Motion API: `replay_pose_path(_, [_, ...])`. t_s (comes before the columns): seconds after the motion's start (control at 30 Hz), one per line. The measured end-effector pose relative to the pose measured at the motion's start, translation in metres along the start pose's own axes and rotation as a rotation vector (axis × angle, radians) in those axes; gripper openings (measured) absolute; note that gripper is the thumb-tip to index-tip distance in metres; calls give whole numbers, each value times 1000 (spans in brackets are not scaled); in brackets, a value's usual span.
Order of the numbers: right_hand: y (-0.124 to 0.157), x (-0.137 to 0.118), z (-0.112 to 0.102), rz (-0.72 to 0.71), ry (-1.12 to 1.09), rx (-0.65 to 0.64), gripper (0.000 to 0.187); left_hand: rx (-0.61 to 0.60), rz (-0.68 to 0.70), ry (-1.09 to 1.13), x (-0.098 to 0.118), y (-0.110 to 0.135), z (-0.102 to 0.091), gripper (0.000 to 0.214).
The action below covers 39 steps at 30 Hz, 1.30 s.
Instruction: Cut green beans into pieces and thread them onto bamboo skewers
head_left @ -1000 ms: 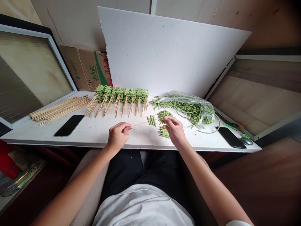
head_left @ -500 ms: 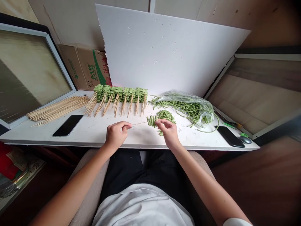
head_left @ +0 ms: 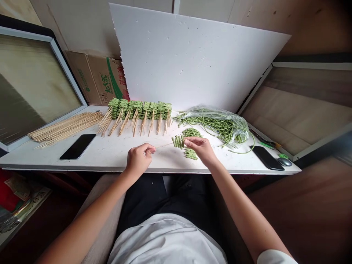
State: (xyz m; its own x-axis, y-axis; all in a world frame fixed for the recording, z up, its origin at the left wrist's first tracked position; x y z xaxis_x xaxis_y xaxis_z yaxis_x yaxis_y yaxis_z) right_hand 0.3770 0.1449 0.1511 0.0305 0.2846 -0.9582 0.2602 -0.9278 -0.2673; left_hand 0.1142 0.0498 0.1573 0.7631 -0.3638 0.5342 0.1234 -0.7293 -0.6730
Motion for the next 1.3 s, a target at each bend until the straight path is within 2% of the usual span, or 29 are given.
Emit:
replay_pose_path(0.07, [-6,-12,-17,-90,212,-40,27,1,-27,-18,-3,1,2,22])
replay_pose_path(0.1, [-8,-14,-29,-112,329,-4,23,0,-42,-14,-6,2,4,21])
replay_pose_path(0.17, [-12,-9,-46,-96,535,52,15,-9,-74,22,-14,4,9,20])
replay_pose_path(0.23, [-14,4,-55,-45,743,80,11,-19,-107,71,-23,6,14,18])
replay_pose_path(0.37, [-13,26,-56,23,1082,35,14,-33,-140,114,-37,7,21,18])
replay_pose_path(0.53, [-12,41,-47,56,1127,-114,14,-45,-122,133,-38,8,23,18])
replay_pose_path(0.63, [-14,36,-49,33,1054,-85,10,-46,-113,143,-38,7,24,18])
replay_pose_path(0.7, [-16,27,-54,4,921,-26,5,-47,-113,145,-38,6,22,17])
replay_pose_path(0.77, [-18,19,-59,4,670,18,13,-41,-115,153,-37,4,19,16])
replay_pose_path(0.9, [-15,16,-56,123,37,56,42,2,-115,179,-29,-2,4,15])
replay_pose_path(1.0, [-11,13,-40,161,-277,28,39,41,-107,184,-19,-5,-7,14])
replay_pose_path(1.1, [-7,10,-22,171,-458,-31,31,52,-95,181,-12,-5,-11,15])
replay_pose_path(1.3, [-1,15,-2,236,-630,-35,29,46,-45,138,-1,-2,-11,16])
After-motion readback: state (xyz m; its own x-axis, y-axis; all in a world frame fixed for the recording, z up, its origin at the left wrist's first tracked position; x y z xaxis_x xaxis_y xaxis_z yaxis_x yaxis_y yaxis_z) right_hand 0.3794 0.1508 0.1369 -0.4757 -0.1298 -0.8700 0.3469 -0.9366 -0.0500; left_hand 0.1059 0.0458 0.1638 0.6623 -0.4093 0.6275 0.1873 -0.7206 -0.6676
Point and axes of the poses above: each hand's wrist, its own y-axis away from the middle knuckle, its own z-axis out of the palm, x = y × z, the point moved 10 cm from there along -y, towards the middle knuckle, and after that the axes turned 2 degrees about -y, right-handed, at the moved point
